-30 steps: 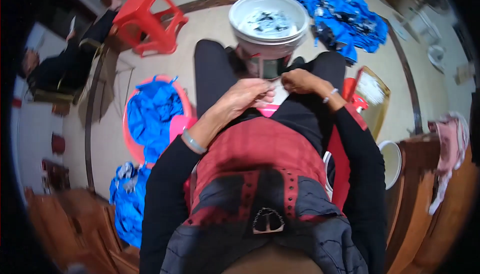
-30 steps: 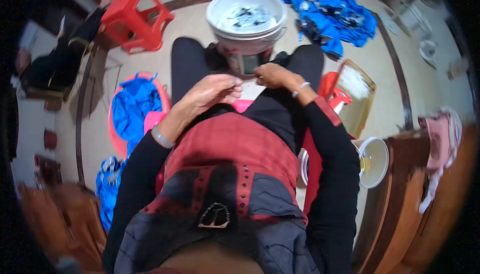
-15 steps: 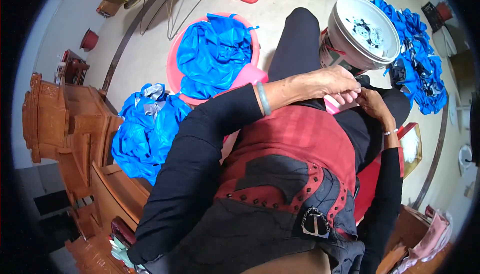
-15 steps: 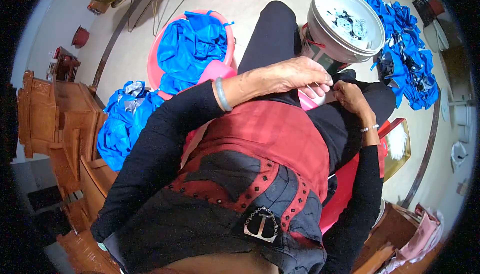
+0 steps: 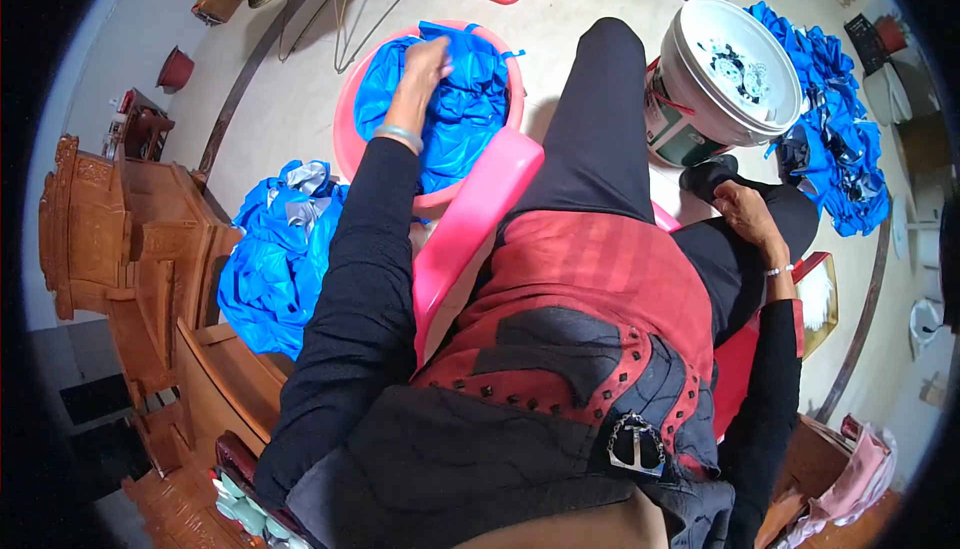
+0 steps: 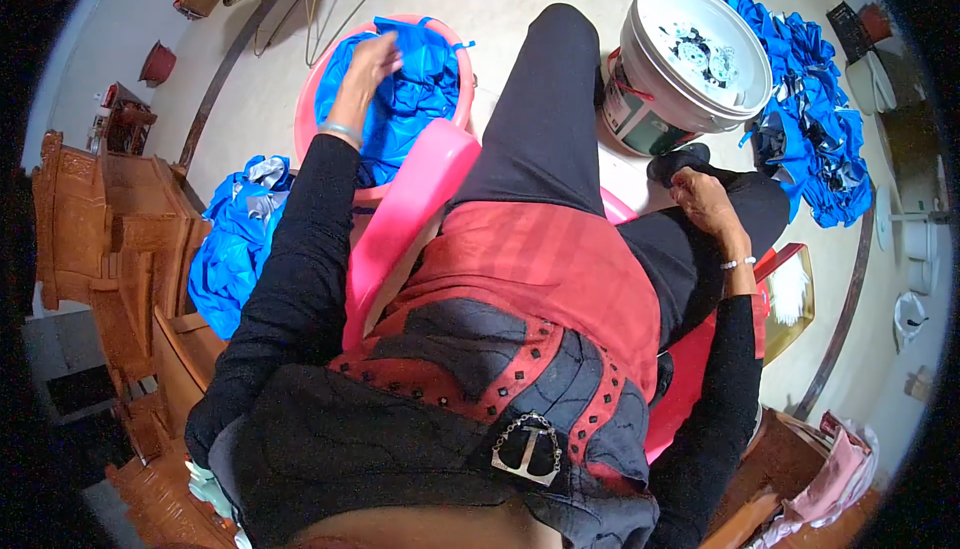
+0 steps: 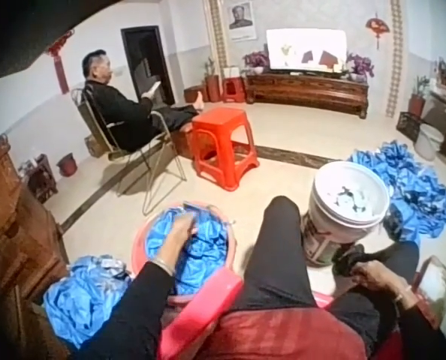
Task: Assembling umbrella components and testing the opening and closing mechanism.
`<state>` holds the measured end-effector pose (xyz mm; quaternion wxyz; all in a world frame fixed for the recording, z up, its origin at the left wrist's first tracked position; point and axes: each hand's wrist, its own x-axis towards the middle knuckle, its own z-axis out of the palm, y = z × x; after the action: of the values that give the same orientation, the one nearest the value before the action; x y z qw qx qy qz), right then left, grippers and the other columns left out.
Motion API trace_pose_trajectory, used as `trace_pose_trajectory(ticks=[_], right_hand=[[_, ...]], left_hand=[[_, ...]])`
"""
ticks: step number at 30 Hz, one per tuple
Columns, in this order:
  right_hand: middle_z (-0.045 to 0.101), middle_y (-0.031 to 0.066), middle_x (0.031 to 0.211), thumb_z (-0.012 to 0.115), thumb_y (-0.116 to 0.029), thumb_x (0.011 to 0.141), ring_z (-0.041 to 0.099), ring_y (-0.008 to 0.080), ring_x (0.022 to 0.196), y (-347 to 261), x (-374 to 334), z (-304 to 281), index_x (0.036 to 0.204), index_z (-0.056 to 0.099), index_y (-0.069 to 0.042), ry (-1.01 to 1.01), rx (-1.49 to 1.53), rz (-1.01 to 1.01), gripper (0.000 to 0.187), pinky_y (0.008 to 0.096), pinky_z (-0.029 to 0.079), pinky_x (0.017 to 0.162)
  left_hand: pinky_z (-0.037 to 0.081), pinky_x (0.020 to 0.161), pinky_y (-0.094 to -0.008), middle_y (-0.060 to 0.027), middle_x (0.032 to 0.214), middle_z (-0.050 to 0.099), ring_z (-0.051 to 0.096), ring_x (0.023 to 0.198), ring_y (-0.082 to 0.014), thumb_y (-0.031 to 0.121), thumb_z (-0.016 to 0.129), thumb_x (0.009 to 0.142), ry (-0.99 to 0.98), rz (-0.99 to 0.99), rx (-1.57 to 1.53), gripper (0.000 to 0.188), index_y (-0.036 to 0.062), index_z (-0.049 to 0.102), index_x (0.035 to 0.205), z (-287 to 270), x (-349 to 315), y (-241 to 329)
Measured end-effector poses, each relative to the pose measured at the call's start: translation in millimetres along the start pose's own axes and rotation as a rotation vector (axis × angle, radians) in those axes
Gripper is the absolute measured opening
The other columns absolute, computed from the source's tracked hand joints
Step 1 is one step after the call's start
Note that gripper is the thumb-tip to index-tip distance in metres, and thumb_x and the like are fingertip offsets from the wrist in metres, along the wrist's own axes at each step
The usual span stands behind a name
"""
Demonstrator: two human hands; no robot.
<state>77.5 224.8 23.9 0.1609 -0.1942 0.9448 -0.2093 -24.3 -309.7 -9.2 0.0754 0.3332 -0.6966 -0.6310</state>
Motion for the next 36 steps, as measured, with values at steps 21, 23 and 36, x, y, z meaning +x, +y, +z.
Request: trace_pose_trajectory(ticks=[21, 23, 36], right_hand=[[0.062, 0.0181, 0.085, 0.056, -0.023, 0.079, 0.059, 0.0354, 0.083, -10.4, 0.8, 13.8, 0.093, 0.058, -0.007, -0.026, -0.255, 0.150, 0.022, 0.0431, 0.047, 0.071], [0.062, 0.0184, 0.085, 0.056, -0.023, 0.079, 0.059, 0.0355, 0.083, -14.5, 4.5, 15.3, 0.094, 0.057, -0.006, -0.029, -0.252, 0.126, 0.023, 0.0434, 0.047, 0.071], [0.062, 0.0183, 0.085, 0.055, -0.021, 0.078, 0.059, 0.0346, 0.084, -11.3, 1.3, 16.7, 0.094, 0.058, -0.007, -0.021, -0.317, 0.156, 0.022, 0.0439, 0.047, 0.072]], left_hand=[[0.042, 0.085, -0.0579, -0.0294, 0.125, 0.038, 0.047, 0.108, -0.0446, 0.041, 0.055, 0.084, -0.230, -0.618, -0.112, 0.067, 0.0019, 0.028, 0.131, 49.7, -2.8, -128.1], [0.043, 0.083, -0.0576, -0.0294, 0.123, 0.039, 0.047, 0.110, -0.0413, 0.041, 0.054, 0.084, -0.232, -0.566, -0.113, 0.069, 0.0017, 0.026, 0.133, 44.3, 10.0, -139.4], [0.039, 0.092, -0.0535, -0.0199, 0.128, 0.037, 0.042, 0.113, -0.0396, 0.060, 0.063, 0.070, -0.152, -0.457, -0.908, 0.082, 0.0106, 0.033, 0.129, 32.5, 22.4, -91.5]])
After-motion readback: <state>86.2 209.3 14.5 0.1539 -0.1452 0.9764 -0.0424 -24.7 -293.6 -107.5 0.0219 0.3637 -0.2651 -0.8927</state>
